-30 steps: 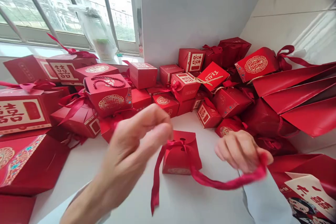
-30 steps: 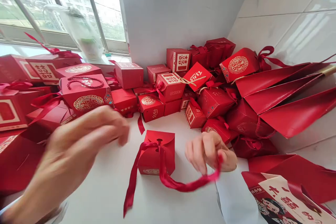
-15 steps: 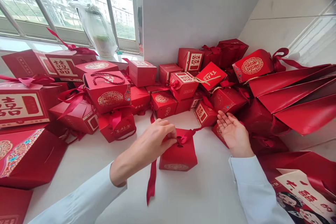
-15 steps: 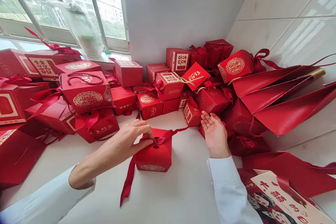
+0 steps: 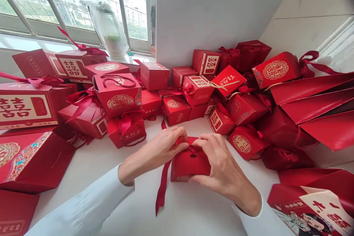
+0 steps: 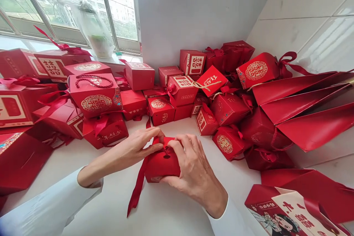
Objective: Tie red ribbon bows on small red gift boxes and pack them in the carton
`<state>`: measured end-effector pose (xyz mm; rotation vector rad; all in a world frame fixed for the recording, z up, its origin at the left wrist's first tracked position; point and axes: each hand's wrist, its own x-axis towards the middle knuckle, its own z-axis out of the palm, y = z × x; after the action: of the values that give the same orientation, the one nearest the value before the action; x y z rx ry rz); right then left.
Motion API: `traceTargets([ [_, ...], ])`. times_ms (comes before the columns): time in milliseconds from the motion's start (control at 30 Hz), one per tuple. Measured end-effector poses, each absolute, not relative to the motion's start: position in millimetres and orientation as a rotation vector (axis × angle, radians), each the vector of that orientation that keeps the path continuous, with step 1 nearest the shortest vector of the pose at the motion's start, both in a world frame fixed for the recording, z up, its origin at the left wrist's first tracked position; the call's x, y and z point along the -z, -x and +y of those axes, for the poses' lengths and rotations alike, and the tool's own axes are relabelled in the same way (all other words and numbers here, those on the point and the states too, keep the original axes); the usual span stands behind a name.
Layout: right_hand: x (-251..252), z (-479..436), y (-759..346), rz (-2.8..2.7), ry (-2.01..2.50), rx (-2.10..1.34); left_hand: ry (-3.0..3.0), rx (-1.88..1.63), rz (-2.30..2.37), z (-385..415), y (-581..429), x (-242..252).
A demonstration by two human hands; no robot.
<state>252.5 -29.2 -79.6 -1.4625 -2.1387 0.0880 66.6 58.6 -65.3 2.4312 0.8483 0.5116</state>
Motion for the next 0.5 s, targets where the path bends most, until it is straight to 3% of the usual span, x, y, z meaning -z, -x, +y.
traceTargets([
  [133,85.2,-19.6,-273.3,-2.116,1.459,-0.042,-2.525,-0.598,0.933,52.4,-52.5,62.6],
  [300,86.6,-13.0,-285.1,-2.073,1.348,-0.351,-2.532,-0.621,0.964,51.5,-52.7,60.5],
  [500,86.1,-11.3,-270.0,-1.879,1.361,-0.389,-2.459,-0.596,0.832,55.5,-67.4,58.8],
])
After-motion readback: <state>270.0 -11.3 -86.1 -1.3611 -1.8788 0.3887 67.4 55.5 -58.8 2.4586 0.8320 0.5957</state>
